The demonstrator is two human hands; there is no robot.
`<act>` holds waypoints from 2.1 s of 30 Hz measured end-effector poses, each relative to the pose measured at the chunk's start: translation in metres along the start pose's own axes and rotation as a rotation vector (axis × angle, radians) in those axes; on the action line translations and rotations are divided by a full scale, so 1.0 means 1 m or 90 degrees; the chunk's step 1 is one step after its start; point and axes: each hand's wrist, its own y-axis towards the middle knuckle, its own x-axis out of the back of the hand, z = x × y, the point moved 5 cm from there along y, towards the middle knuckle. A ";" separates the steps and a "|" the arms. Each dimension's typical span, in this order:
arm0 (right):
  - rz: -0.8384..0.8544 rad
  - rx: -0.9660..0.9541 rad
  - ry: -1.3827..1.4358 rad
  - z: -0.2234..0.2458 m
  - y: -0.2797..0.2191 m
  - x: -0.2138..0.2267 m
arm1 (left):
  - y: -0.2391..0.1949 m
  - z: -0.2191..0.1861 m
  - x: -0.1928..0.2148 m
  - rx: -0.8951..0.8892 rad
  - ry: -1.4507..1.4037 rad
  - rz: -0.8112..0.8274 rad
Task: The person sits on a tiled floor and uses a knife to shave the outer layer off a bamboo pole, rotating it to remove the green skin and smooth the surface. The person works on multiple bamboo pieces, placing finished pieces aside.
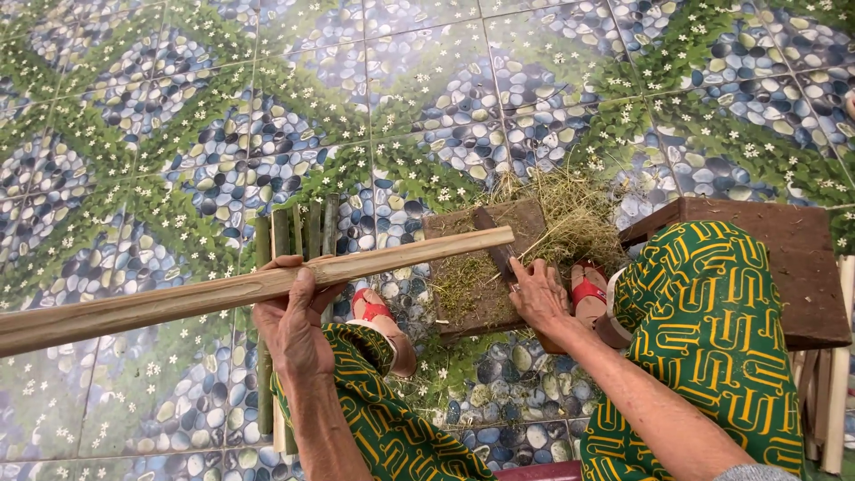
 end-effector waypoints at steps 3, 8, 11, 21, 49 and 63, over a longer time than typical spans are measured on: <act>-0.020 -0.071 0.092 -0.007 0.004 0.009 | 0.002 0.002 0.000 -0.001 0.015 -0.001; -0.147 -0.001 0.184 -0.017 0.011 0.038 | 0.003 0.009 0.000 -0.005 0.022 -0.014; -0.189 0.088 0.161 0.045 -0.013 0.086 | -0.001 0.006 -0.009 -0.002 0.023 -0.014; -0.234 0.288 0.148 0.104 -0.035 0.096 | -0.003 0.023 -0.024 0.065 0.022 0.054; 0.234 0.220 0.606 0.164 -0.075 0.148 | -0.002 0.002 -0.028 -0.091 0.098 0.065; 0.332 0.038 1.020 0.186 -0.099 0.145 | -0.013 0.023 -0.057 0.051 0.193 0.221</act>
